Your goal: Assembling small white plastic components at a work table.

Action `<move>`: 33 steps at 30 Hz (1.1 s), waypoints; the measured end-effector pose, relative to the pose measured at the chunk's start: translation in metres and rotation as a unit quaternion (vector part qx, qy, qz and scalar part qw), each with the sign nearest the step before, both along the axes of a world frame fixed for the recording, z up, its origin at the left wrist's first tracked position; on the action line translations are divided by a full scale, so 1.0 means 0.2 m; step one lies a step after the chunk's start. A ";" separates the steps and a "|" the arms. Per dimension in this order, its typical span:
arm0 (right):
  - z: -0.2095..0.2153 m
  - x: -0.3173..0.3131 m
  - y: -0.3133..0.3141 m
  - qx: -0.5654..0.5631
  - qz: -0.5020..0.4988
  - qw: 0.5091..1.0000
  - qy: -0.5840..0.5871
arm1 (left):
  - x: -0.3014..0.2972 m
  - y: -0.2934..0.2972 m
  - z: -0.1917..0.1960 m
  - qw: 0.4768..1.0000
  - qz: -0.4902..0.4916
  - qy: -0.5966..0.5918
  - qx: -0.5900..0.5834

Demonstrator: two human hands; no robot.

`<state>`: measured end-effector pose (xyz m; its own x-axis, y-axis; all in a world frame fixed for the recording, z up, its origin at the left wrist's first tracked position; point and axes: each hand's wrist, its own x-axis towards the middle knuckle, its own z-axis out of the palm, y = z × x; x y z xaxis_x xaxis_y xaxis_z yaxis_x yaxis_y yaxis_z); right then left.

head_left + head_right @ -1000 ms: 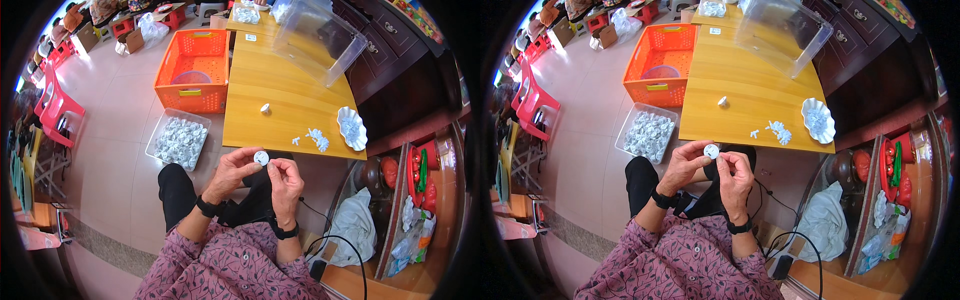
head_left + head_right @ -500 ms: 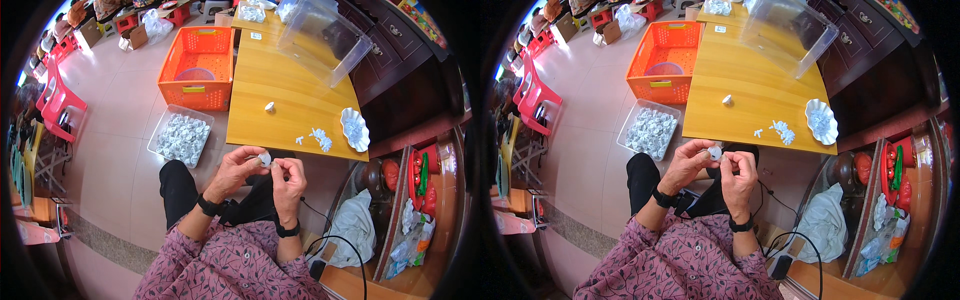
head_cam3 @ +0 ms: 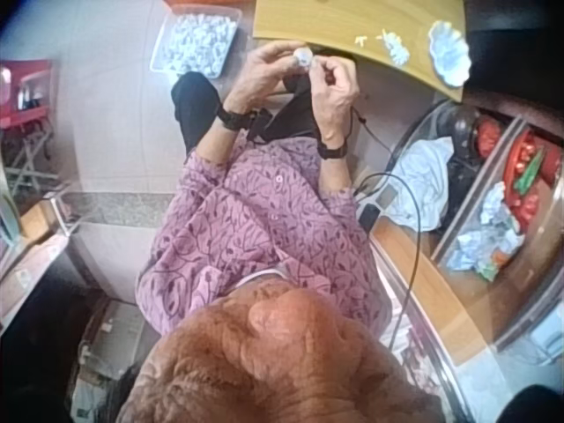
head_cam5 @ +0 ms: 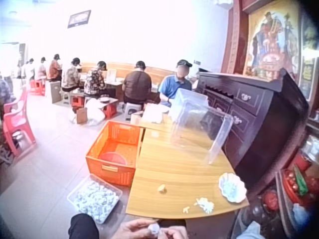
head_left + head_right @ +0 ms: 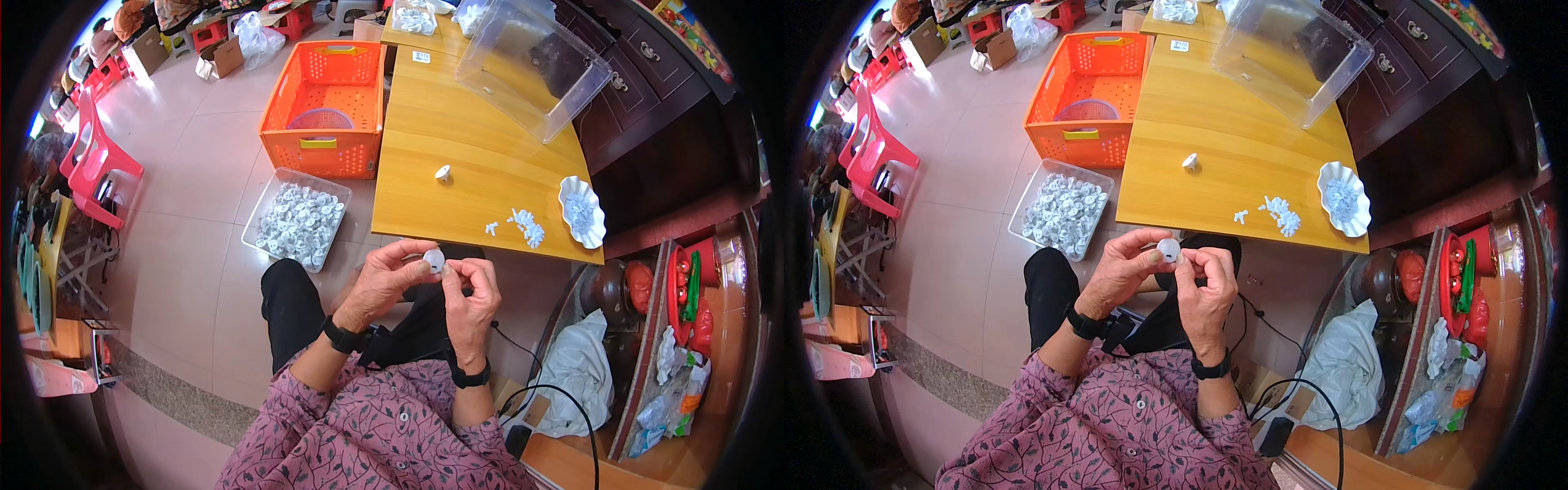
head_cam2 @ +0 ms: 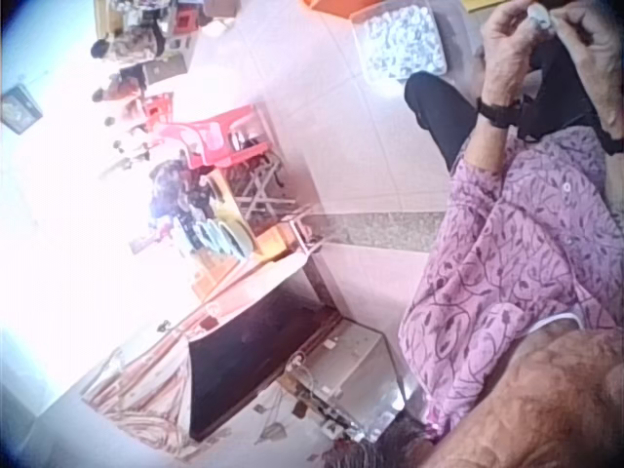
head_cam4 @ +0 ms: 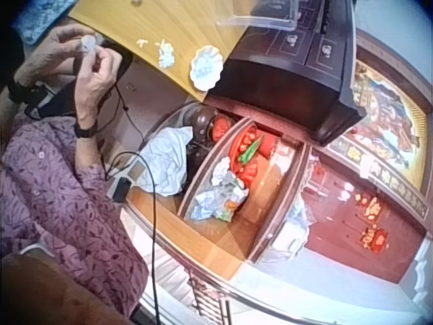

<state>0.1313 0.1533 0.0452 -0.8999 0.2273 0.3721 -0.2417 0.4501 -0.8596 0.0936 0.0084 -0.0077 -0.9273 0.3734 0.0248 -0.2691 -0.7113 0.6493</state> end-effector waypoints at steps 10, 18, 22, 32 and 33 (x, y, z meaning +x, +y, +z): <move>-0.04 -0.01 -0.04 -0.059 0.000 0.998 0.024 | 0.00 0.01 -0.01 1.000 0.003 0.029 0.012; -0.01 0.00 -0.03 0.042 -0.006 0.998 0.034 | 0.00 0.00 -0.01 1.000 0.007 0.018 -0.001; -0.01 -0.01 -0.03 0.039 0.000 0.999 0.034 | 0.00 0.00 -0.02 1.000 0.009 0.023 0.003; 0.02 -0.02 -0.03 0.064 0.009 0.997 0.040 | 0.00 -0.01 -0.01 0.999 0.013 0.036 -0.016; 0.02 -0.02 -0.04 0.065 0.010 0.997 0.041 | 0.00 -0.01 -0.01 0.999 0.014 0.037 -0.024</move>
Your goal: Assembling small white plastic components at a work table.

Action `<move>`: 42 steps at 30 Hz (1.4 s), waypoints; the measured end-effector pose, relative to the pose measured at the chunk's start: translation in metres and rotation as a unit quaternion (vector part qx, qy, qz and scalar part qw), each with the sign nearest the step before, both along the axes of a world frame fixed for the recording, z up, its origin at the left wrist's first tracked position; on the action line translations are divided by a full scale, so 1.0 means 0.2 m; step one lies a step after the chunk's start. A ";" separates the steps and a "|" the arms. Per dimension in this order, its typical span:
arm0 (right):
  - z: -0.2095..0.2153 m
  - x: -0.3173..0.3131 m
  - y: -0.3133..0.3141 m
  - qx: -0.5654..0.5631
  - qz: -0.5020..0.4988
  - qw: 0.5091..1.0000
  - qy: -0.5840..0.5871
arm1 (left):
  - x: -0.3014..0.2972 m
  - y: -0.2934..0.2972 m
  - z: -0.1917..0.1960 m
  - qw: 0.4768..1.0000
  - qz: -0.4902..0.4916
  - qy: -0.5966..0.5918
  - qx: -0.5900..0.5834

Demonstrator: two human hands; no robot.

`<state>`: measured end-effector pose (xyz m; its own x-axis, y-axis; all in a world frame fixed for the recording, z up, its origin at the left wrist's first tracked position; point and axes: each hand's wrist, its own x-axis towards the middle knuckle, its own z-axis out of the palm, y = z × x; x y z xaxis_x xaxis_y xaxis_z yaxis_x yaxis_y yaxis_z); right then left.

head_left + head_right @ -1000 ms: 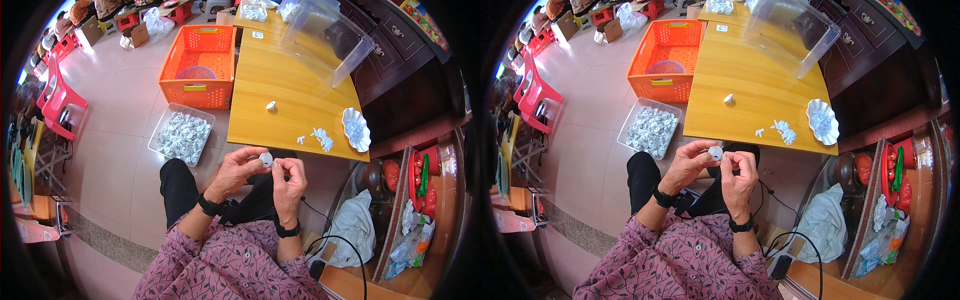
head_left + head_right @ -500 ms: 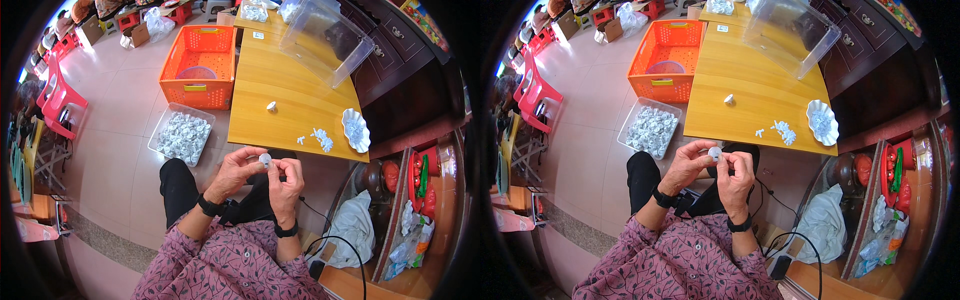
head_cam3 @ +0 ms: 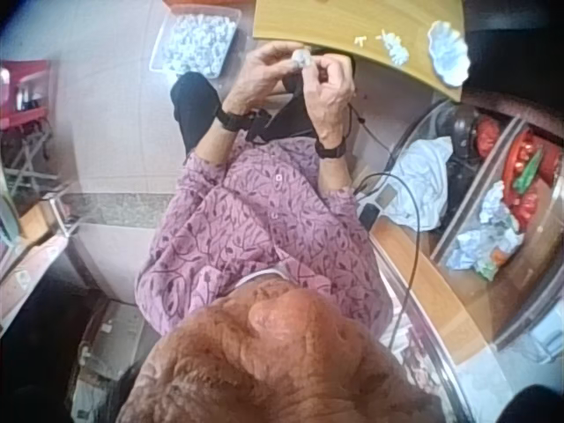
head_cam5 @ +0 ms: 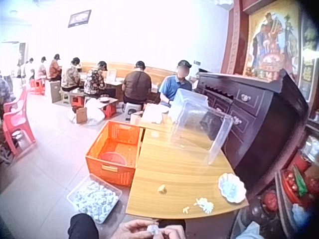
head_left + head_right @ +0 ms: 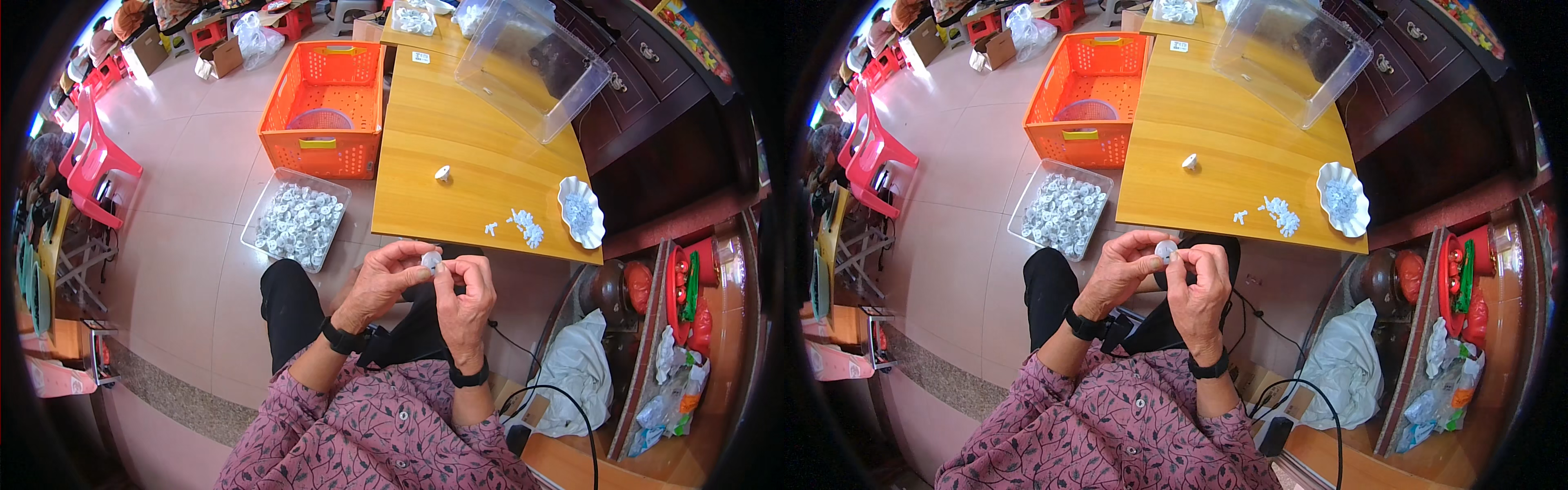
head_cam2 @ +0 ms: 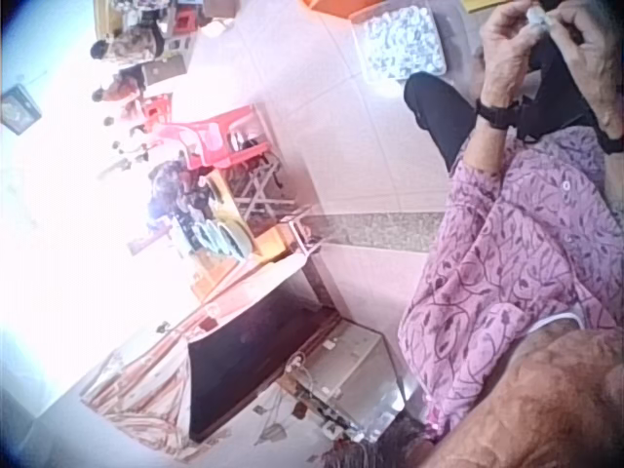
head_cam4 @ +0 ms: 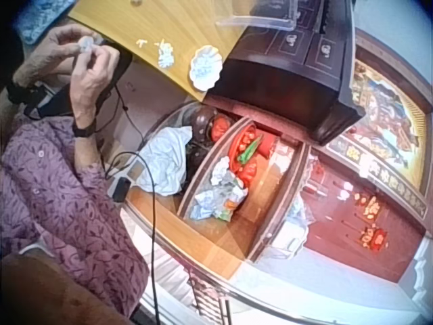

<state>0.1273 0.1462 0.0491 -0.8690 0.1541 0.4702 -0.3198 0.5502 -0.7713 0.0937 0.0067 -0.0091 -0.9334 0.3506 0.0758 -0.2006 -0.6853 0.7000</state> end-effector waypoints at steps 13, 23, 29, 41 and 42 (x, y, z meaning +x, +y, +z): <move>0.00 0.00 0.00 0.019 0.010 1.000 0.000 | 0.00 -0.01 -0.02 1.000 0.002 0.009 -0.014; 0.01 0.01 -0.01 0.015 0.006 1.000 -0.018 | 0.00 -0.02 -0.02 0.999 0.000 0.025 -0.021; 0.01 0.00 0.01 0.032 0.032 0.999 -0.026 | 0.00 -0.03 -0.03 0.998 0.006 0.049 -0.041; 0.03 0.00 -0.01 0.030 0.051 0.996 -0.065 | 0.00 -0.06 -0.04 0.995 0.000 0.067 -0.072; 0.03 0.00 -0.01 0.023 0.045 0.997 -0.064 | 0.00 -0.06 -0.04 0.995 0.002 0.062 -0.079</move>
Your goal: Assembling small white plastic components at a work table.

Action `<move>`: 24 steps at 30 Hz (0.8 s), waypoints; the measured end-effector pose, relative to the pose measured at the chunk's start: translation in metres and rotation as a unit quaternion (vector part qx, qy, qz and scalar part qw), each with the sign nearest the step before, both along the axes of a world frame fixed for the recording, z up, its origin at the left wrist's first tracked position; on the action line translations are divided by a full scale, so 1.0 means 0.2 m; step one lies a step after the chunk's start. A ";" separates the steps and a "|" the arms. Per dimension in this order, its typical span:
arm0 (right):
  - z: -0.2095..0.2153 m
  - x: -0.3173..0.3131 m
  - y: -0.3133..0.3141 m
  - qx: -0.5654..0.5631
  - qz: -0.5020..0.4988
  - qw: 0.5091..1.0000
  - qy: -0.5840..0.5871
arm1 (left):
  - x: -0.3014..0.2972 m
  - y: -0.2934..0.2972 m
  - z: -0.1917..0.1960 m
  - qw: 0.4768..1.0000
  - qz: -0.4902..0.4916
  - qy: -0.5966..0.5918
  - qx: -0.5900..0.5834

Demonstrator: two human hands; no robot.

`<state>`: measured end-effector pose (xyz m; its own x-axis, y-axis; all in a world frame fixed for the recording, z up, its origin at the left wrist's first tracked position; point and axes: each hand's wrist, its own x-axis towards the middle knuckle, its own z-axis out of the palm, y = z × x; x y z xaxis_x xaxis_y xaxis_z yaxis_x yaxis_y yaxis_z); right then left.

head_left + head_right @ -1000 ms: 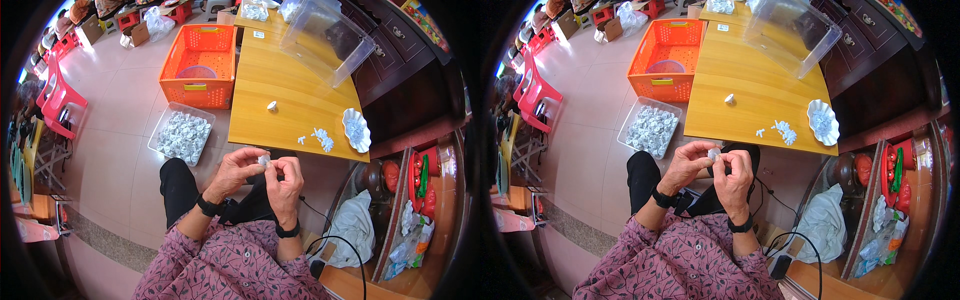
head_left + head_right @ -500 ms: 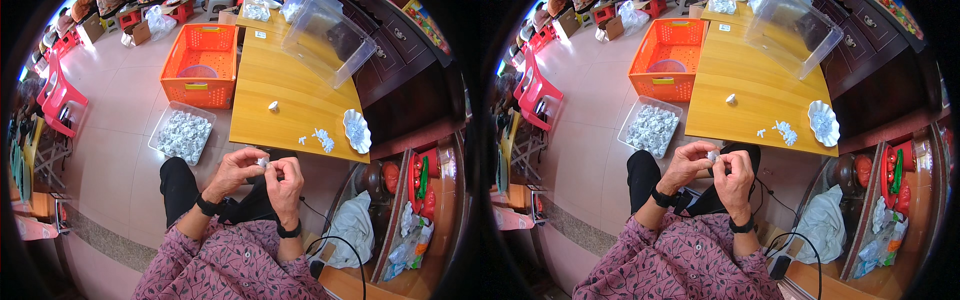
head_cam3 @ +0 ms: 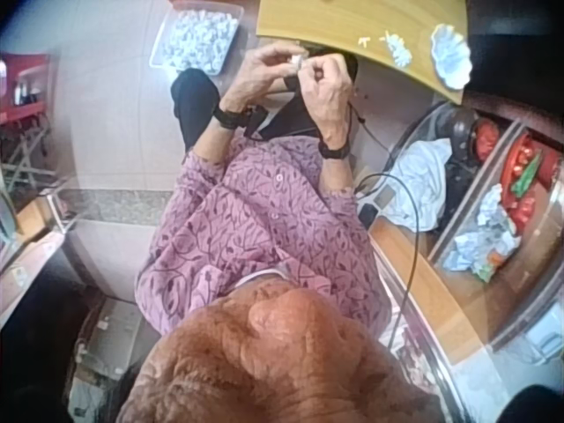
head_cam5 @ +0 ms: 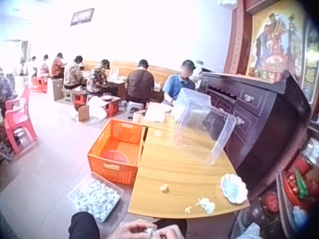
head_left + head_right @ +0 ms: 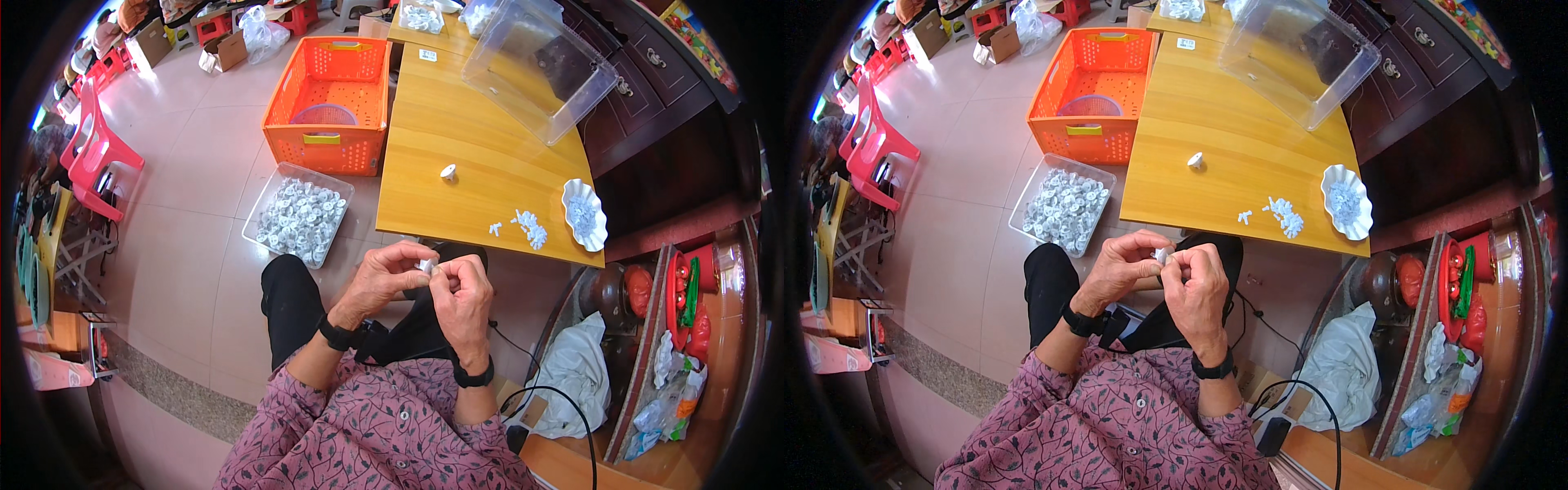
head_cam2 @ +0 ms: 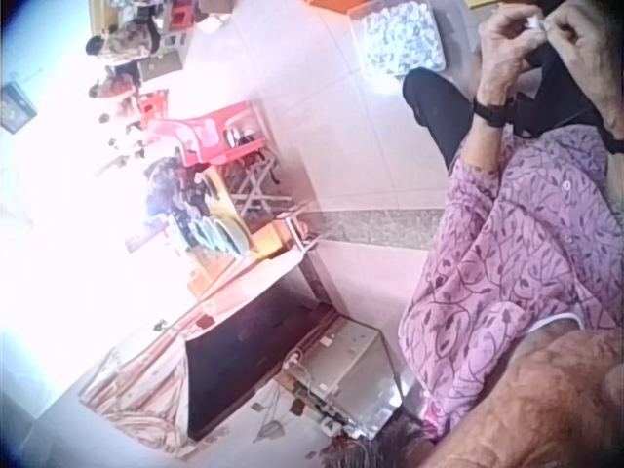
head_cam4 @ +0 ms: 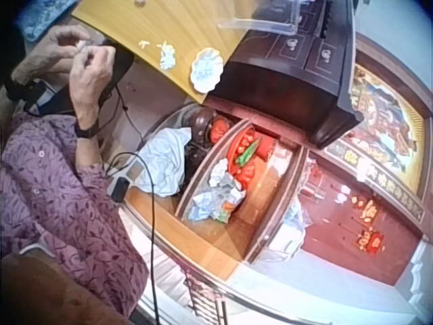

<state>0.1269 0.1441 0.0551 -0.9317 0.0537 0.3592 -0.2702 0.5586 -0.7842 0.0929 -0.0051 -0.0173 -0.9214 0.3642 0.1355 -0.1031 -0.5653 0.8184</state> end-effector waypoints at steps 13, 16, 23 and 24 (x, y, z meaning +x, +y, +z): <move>-0.01 0.00 -0.01 -0.005 0.000 1.000 -0.007 | 0.01 -0.02 -0.01 1.000 -0.002 -0.014 -0.007; -0.01 0.00 -0.01 -0.010 0.004 1.000 -0.014 | 0.00 -0.02 0.00 1.000 -0.009 -0.003 0.013; 0.00 0.00 -0.01 -0.041 0.024 0.999 -0.024 | 0.00 -0.04 0.01 1.000 0.005 -0.014 -0.002; 0.00 0.00 -0.01 -0.042 0.024 0.998 -0.025 | 0.00 -0.04 0.01 1.000 0.003 -0.025 0.006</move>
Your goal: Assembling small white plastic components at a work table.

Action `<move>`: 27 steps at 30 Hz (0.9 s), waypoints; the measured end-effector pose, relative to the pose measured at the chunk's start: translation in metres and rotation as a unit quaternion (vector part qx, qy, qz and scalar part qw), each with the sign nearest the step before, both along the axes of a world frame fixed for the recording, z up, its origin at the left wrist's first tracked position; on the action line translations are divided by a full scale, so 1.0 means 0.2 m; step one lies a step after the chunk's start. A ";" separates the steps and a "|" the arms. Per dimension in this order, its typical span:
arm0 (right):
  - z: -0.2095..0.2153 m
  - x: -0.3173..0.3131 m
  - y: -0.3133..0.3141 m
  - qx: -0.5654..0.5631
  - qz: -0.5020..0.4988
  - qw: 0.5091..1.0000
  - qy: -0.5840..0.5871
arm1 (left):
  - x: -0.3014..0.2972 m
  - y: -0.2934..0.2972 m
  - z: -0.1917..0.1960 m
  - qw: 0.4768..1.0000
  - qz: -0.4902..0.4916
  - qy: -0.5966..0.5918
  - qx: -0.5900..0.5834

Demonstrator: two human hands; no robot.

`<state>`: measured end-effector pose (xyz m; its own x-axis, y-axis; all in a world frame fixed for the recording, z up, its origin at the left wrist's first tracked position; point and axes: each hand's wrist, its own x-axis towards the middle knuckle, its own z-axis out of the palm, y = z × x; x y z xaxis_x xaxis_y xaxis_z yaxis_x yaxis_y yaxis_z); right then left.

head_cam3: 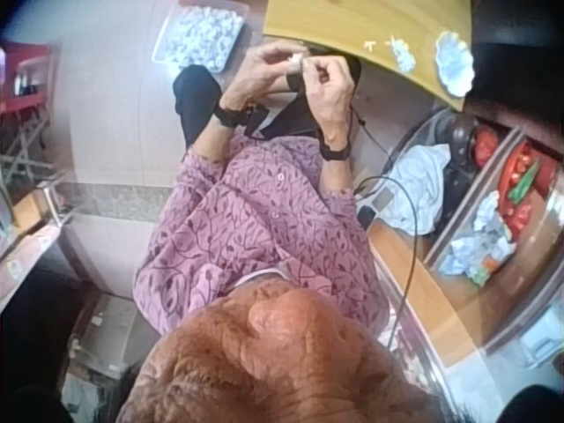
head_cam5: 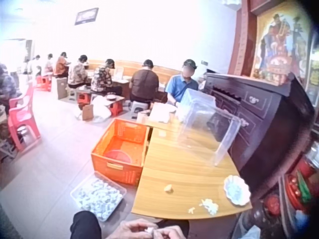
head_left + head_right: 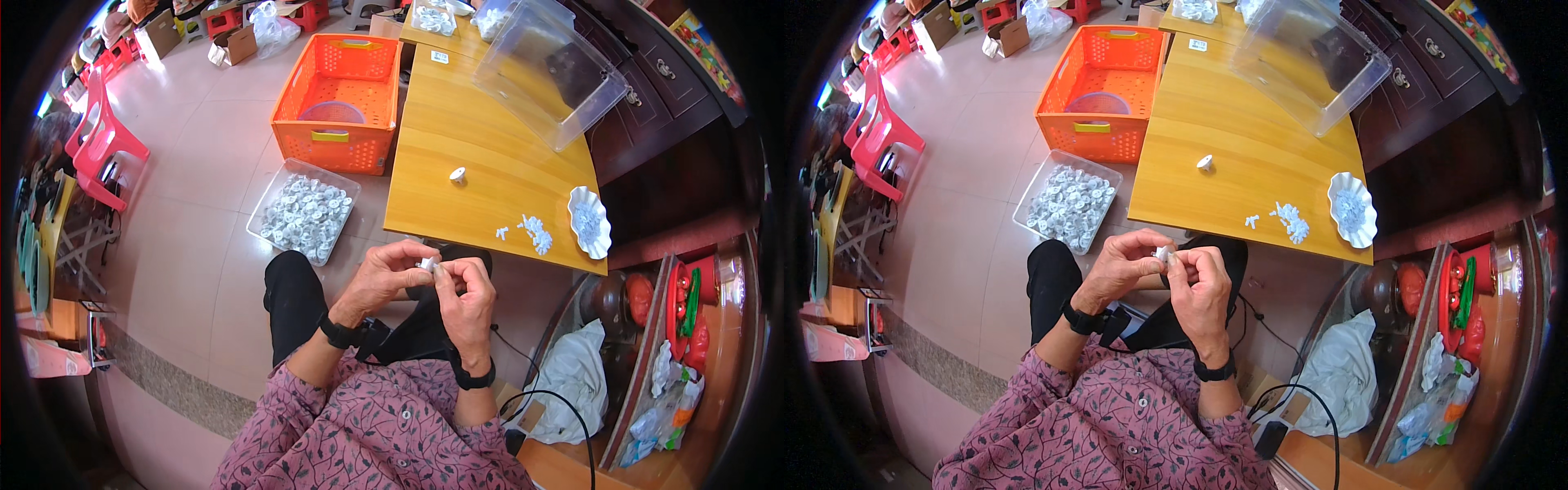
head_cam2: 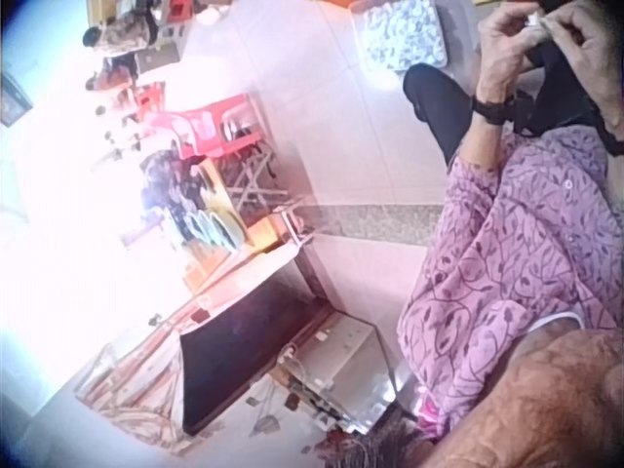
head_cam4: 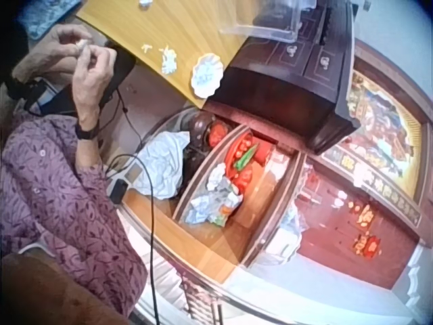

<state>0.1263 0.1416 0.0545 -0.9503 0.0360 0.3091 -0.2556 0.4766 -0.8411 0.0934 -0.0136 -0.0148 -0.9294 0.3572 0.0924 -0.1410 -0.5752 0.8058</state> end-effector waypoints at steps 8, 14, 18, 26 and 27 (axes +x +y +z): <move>-0.01 0.00 0.00 0.013 -0.005 1.000 -0.019 | 0.00 0.00 -0.01 1.000 0.001 -0.002 0.005; -0.03 0.00 -0.03 0.018 -0.009 1.000 -0.003 | 0.00 0.01 -0.03 1.000 0.001 0.005 0.015; -0.04 0.00 -0.03 0.007 -0.013 1.000 0.003 | 0.01 0.01 -0.02 1.000 0.004 0.016 0.019; -0.03 0.00 -0.02 -0.042 0.005 0.998 -0.042 | 0.00 -0.02 -0.01 1.000 0.004 0.001 0.007; -0.03 0.00 -0.02 -0.064 0.002 0.996 -0.058 | 0.00 -0.01 0.00 1.000 0.002 -0.006 0.005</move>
<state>0.1257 0.1384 0.0486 -0.9796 0.0647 0.1905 -0.1546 0.3638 -0.9186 0.0939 -0.0165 -0.0155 -0.9320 0.3524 0.0853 -0.1479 -0.5844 0.7979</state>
